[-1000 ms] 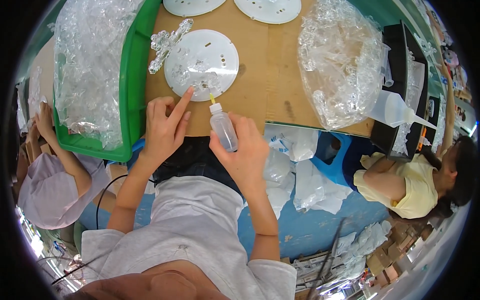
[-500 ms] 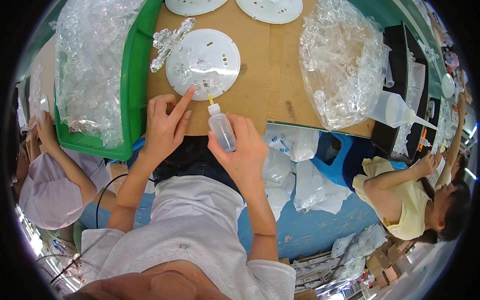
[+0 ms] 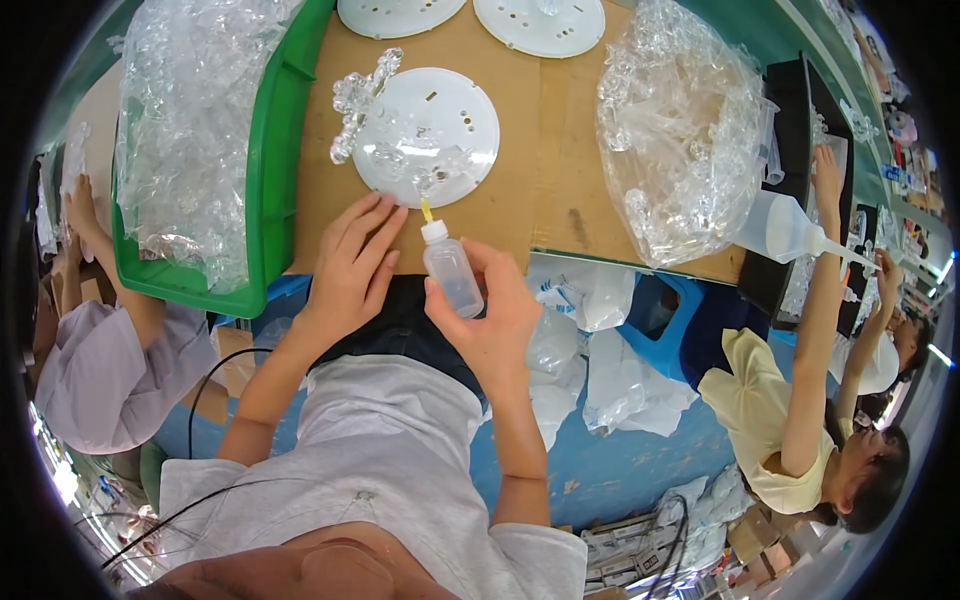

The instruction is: Applying glue and assembling plastic snowflake-shaped decorative components onto white circular bases at a factory workstation.

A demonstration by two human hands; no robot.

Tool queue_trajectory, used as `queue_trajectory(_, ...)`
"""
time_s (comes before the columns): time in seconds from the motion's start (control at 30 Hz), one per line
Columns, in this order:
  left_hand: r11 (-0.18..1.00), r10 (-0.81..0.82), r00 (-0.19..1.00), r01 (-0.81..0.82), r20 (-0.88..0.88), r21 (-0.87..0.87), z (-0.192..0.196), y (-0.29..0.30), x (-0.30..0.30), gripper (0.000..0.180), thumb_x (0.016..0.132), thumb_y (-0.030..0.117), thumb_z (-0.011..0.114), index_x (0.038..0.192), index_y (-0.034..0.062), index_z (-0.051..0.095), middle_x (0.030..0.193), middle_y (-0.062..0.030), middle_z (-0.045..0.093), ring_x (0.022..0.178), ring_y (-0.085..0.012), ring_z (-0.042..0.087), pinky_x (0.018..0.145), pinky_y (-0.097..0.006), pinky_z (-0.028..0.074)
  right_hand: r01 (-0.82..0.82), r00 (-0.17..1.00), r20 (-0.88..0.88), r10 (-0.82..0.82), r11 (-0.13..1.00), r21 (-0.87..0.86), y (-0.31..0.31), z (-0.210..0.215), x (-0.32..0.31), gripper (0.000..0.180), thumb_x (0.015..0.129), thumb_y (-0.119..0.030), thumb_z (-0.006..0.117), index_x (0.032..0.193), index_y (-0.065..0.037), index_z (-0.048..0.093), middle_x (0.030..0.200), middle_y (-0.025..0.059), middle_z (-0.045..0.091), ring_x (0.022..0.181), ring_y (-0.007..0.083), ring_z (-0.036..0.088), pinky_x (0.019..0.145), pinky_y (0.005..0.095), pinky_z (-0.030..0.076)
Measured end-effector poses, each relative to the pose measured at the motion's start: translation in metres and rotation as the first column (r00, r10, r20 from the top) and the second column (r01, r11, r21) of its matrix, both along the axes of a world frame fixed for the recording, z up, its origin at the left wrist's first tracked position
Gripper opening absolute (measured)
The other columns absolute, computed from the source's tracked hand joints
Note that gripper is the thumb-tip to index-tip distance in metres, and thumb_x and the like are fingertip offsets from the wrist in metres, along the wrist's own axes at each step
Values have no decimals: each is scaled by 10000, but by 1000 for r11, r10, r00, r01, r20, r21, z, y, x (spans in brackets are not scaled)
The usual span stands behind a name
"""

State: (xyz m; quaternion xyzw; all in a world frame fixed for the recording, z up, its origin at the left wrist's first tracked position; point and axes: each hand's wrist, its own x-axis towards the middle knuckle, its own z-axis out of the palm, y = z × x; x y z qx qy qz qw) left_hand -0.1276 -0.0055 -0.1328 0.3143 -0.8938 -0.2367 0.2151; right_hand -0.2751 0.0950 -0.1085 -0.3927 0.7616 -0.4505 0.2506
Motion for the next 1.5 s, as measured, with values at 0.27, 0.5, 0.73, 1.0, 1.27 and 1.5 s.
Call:
queue_trajectory(0.27, 985, 168, 985, -169, -47, -17, 8, -15, 4, 450, 799, -18, 568, 1241, 65, 575, 1103, -136, 529, 1011, -336, 477, 876, -415, 417, -25, 999, -40, 27, 999, 39, -7, -3, 7, 360, 676, -147, 764, 993, -49, 625, 822, 46, 675, 673, 133, 617, 583, 245, 464)
queue_trajectory(0.5, 987, 160, 987, -160, 20, -26, 4, -16, 3, 465, 807, -8, 568, 1261, 94, 569, 1088, -139, 509, 991, -330, 456, 862, -407, 413, -70, 987, -141, 77, 996, 57, -12, -6, 7, 344, 683, -148, 756, 988, -55, 626, 830, 42, 678, 654, 131, 617, 567, 241, 465)
queue_trajectory(0.73, 981, 194, 981, -194, 1, -9, 6, -11, 6, 474, 784, -28, 575, 1244, 85, 577, 1080, -138, 509, 978, -330, 459, 844, -406, 414, -72, 989, -124, 79, 996, 60, -14, -5, 10, 337, 686, -154, 757, 977, -50, 623, 822, 44, 679, 652, 131, 621, 564, 240, 466)
queue_trajectory(1.0, 982, 186, 982, -185, -12, 38, 8, -6, 9, 495, 750, -49, 577, 1230, 72, 584, 1077, -138, 508, 984, -335, 460, 845, -413, 416, -69, 989, -126, 76, 996, 62, -16, -4, 11, 339, 681, -169, 753, 974, -66, 616, 813, 47, 654, 657, 166, 621, 563, 273, 478)
queue_trajectory(1.27, 980, 195, 980, -193, -40, 53, 17, -4, 11, 484, 747, -65, 579, 1214, 62, 590, 1066, -138, 510, 958, -337, 480, 834, -419, 426, -61, 991, -118, 69, 996, 70, -16, -2, 10, 352, 686, -159, 763, 988, -50, 619, 815, 47, 673, 655, 135, 613, 570, 243, 457)
queue_trajectory(1.5, 965, 231, 962, -208, -146, 157, 47, 2, 9, 423, 803, -73, 551, 1205, 50, 593, 1049, -133, 518, 887, -269, 533, 765, -353, 465, -85, 996, -30, 85, 996, -25, -5, -2, 2, 420, 685, -138, 767, 1057, -41, 597, 860, 76, 675, 709, 167, 630, 658, 273, 487)
